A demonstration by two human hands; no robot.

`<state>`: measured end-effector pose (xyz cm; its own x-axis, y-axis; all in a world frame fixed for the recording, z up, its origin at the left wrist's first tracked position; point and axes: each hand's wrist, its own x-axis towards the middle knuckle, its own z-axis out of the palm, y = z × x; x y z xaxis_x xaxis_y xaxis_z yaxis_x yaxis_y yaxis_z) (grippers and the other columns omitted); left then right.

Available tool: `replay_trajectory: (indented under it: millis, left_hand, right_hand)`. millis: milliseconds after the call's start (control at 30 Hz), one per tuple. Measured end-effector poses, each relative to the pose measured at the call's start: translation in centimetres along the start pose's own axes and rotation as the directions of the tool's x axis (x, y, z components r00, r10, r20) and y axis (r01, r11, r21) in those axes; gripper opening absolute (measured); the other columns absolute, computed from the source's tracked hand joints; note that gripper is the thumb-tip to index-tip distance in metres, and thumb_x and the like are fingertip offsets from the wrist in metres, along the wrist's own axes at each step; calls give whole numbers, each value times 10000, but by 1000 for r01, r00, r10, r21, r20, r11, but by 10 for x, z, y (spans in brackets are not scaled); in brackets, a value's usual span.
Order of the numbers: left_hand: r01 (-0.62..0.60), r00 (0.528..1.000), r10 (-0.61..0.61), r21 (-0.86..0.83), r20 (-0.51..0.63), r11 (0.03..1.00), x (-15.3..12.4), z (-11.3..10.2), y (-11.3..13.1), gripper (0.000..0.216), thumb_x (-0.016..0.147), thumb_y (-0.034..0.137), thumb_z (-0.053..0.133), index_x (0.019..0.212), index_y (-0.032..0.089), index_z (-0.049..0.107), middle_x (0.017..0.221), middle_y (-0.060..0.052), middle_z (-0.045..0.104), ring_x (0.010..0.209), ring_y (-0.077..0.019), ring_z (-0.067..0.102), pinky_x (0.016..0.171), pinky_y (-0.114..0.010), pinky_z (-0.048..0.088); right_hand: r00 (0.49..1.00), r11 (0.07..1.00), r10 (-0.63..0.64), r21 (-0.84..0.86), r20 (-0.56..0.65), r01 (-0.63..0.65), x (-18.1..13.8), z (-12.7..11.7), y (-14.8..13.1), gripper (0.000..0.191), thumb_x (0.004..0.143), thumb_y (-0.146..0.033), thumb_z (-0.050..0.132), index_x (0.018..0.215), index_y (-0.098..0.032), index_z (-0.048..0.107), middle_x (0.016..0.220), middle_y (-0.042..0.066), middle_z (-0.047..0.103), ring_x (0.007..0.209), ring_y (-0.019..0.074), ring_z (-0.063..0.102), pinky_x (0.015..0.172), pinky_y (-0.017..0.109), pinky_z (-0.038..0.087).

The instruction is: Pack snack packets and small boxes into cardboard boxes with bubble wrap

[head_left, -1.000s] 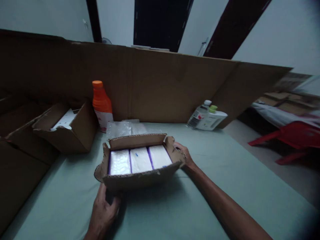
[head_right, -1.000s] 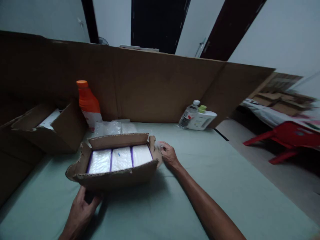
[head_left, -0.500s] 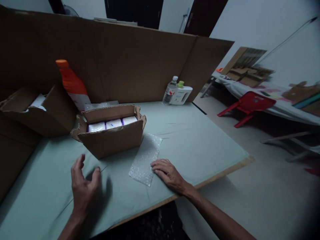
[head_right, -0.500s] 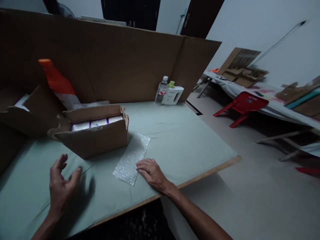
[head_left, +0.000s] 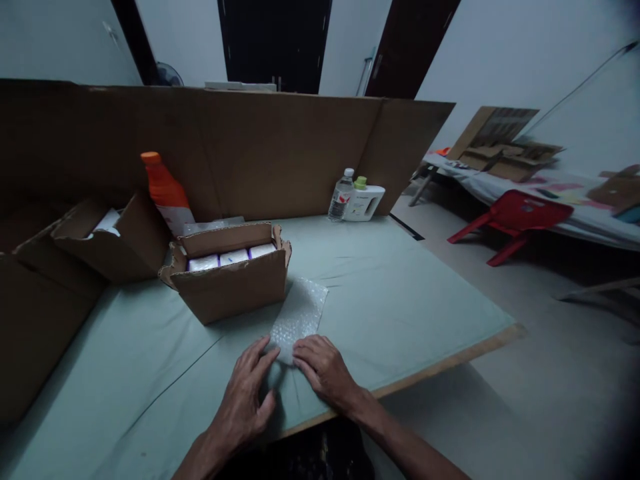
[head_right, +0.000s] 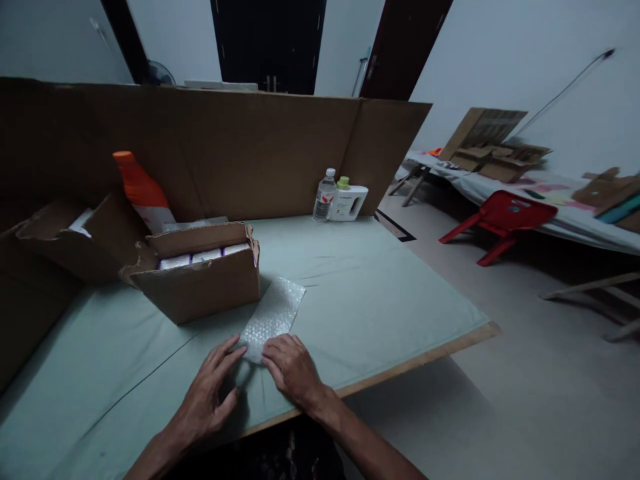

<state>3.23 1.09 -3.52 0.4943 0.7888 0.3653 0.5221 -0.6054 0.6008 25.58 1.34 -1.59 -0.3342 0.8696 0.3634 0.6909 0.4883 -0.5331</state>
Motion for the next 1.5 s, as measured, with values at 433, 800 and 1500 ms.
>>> replay_trajectory:
  millis: [433, 800, 1500]
  left_hand:
    - [214, 966, -154, 304, -210, 929, -12, -77, -57, 570, 732, 56, 463, 1252, 232, 618, 1421, -127, 553, 1292, -326, 528, 1031, -562, 490]
    - [80, 994, -60, 236, -90, 968, -19, -18, -46, 377, 914, 172, 463, 1242, 223, 641, 1362, -121, 635, 1295, -291, 560, 1020, -501, 513]
    - [-115, 974, 175, 355, -144, 928, -23, -88, -32, 283, 840, 72, 503, 1012, 258, 631, 1205, -67, 702, 1242, -269, 583, 1025, -453, 465]
  right_hand:
    - [994, 940, 105, 329, -7, -97, 19, -12, -34, 212, 967, -200, 534, 1073, -208, 717, 1091, 63, 741, 1055, 195, 665, 982, 361, 505]
    - [986, 975, -32, -214, 161, 67, 27, 3, 22, 333, 950, -203, 566, 1275, -210, 640, 1380, 128, 612, 1289, 305, 518, 1023, 500, 409]
    - [997, 992, -20, 127, 72, 10, 24, -58, 45, 273, 790, -54, 484, 917, -239, 639, 1172, 53, 709, 1256, 252, 553, 1050, 471, 415]
